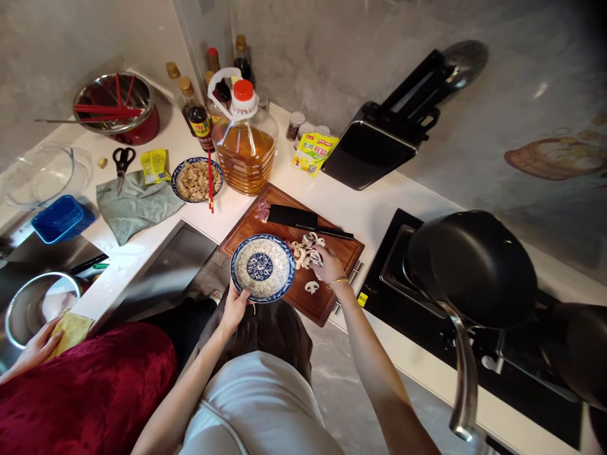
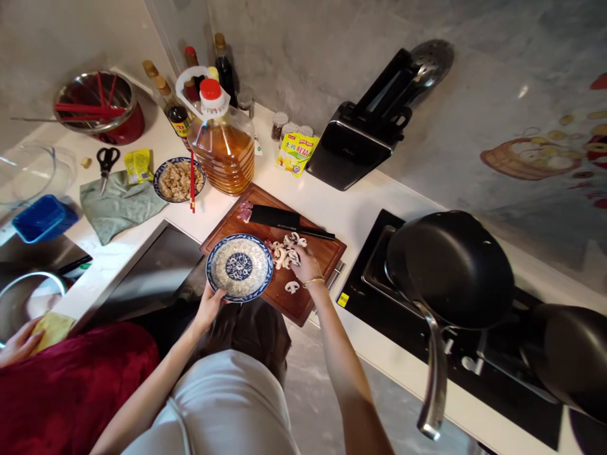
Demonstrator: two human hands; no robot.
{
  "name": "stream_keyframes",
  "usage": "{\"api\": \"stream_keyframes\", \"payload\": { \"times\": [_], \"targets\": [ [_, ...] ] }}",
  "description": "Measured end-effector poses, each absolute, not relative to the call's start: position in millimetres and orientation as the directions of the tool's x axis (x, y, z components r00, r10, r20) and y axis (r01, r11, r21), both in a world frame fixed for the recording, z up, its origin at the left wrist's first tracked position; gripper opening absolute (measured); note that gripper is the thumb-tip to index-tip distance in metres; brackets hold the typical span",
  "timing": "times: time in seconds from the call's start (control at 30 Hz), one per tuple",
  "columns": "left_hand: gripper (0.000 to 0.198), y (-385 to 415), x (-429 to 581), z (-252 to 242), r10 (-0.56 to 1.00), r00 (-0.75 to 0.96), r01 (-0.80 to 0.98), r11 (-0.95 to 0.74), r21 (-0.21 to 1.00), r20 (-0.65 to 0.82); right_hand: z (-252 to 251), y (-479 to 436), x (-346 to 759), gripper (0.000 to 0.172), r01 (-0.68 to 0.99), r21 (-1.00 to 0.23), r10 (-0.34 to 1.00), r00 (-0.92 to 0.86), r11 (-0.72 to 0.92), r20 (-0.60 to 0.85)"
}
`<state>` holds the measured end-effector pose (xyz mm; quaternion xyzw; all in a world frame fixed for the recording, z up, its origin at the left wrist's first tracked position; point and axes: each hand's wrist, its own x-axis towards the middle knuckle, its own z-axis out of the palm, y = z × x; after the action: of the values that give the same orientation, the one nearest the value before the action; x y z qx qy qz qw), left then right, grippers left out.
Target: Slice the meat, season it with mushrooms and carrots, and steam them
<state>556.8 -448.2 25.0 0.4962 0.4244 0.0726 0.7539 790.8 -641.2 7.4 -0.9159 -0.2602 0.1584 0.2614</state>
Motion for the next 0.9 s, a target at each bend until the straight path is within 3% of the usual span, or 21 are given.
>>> {"api": "stream_keyframes", "payload": {
  "times": [0.2,0.3,0.37,0.5,0.6,0.73,0.83,0.9],
  "targets": [
    [0.074,-455,566,21,0.513,0.637,0.31,0.513,0.8,-0.576,73,-627,765,0.048,0.415,-0.69,0.55,0.834,-0.593,0.029],
    [0.072,-459,569,22,0.504,0.632,0.31,0.532,0.788,-0.589,90,-598,735,0.049,0.41,-0.736,0.602,0.799,-0.538,0.005],
    [0.071,-461,569,22,0.493,0.64,0.31,0.536,0.785,-0.589,88,-577,716,0.057,0.419,-0.712,0.643,0.764,-0.563,-0.059],
    [0.066,-460,566,22,0.485,0.658,0.308,0.525,0.794,-0.576,70,-553,690,0.08,0.517,-0.552,0.693,0.702,-0.654,-0.163],
    [0.064,-458,563,24,0.491,0.659,0.295,0.527,0.797,-0.569,65,-553,680,0.065,0.607,-0.502,0.744,0.658,-0.616,-0.118],
    [0.064,-453,559,26,0.515,0.626,0.284,0.548,0.787,-0.585,71,-564,685,0.051,0.661,-0.562,0.784,0.62,-0.497,0.036],
    [0.064,-448,552,26,0.527,0.601,0.279,0.566,0.776,-0.601,67,-578,714,0.043,0.595,-0.619,0.64,0.745,-0.512,0.187],
    [0.064,-443,545,25,0.538,0.574,0.281,0.58,0.765,-0.618,54,-588,742,0.04,0.525,-0.61,0.522,0.828,-0.593,0.205]
  ]
}}
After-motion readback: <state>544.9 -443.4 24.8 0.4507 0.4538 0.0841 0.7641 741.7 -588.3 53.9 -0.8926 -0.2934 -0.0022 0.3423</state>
